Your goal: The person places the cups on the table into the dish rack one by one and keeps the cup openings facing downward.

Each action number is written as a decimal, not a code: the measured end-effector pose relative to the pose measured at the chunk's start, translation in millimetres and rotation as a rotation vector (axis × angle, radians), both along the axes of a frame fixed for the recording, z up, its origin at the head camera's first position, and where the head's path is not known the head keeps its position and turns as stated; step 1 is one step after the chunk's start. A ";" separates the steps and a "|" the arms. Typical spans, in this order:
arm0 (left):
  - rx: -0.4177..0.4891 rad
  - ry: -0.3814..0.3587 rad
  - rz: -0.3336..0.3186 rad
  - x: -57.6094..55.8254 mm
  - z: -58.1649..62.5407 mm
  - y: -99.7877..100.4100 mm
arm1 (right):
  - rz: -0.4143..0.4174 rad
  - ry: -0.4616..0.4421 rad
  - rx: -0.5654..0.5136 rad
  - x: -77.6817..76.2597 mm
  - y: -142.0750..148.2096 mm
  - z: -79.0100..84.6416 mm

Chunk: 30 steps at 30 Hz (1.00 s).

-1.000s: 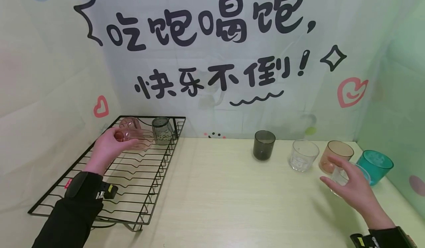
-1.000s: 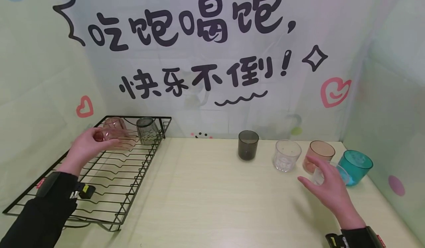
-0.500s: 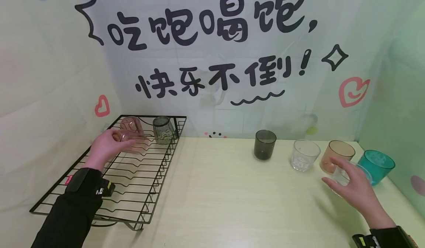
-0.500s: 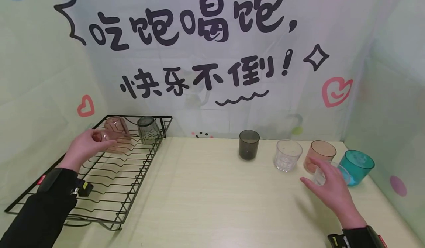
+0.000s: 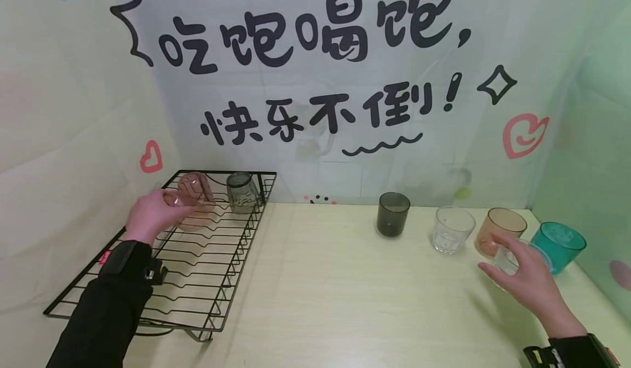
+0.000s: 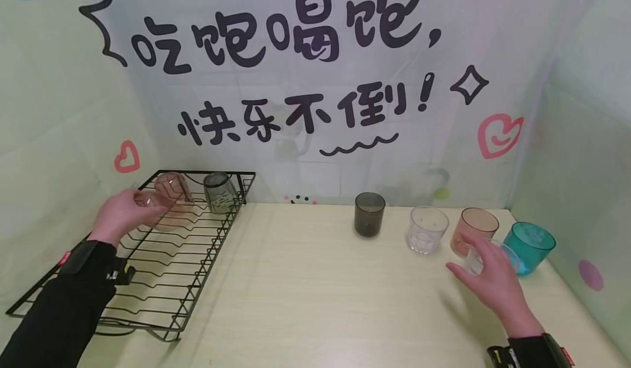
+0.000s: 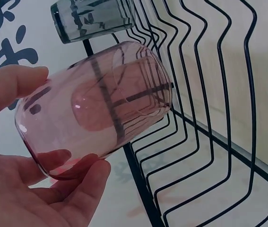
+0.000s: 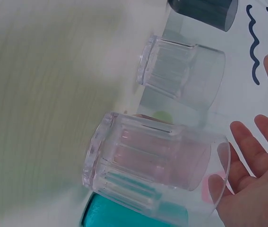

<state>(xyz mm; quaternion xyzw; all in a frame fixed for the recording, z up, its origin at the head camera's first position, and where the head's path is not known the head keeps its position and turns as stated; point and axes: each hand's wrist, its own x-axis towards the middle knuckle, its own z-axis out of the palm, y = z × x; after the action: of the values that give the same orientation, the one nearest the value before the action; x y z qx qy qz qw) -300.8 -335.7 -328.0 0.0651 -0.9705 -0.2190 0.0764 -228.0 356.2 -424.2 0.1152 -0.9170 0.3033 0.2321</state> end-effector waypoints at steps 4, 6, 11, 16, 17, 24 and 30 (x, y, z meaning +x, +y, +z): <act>-0.037 0.026 0.014 -3.2 -0.4 -2.1 | -0.008 0.019 0.020 -0.9 2.5 -1.4; -0.041 0.030 0.022 -4.1 -0.6 -2.6 | -0.013 0.031 0.036 -1.0 3.5 -0.9; -0.066 0.035 0.034 -6.4 -2.6 -3.1 | -0.016 0.061 0.081 -2.5 5.3 1.9; -0.086 0.057 0.041 -10.0 -6.2 -2.6 | -0.016 0.074 0.129 -5.4 5.4 5.0; -0.086 0.059 0.042 -10.8 -7.0 -2.6 | -0.017 0.073 0.140 -5.9 5.2 5.5; -0.104 0.020 0.039 -15.7 -9.4 -3.0 | -0.014 0.093 0.218 -7.8 3.6 9.9; -0.111 -0.001 0.065 -16.8 -11.5 -2.4 | -0.009 0.094 0.265 -10.0 1.1 14.7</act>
<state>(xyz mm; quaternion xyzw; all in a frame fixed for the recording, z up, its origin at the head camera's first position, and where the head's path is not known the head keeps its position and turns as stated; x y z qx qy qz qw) -317.6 -338.2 -339.5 0.0924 -0.9786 -0.1625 0.0862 -238.0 357.2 -409.5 0.1549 -0.9376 0.1728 0.2591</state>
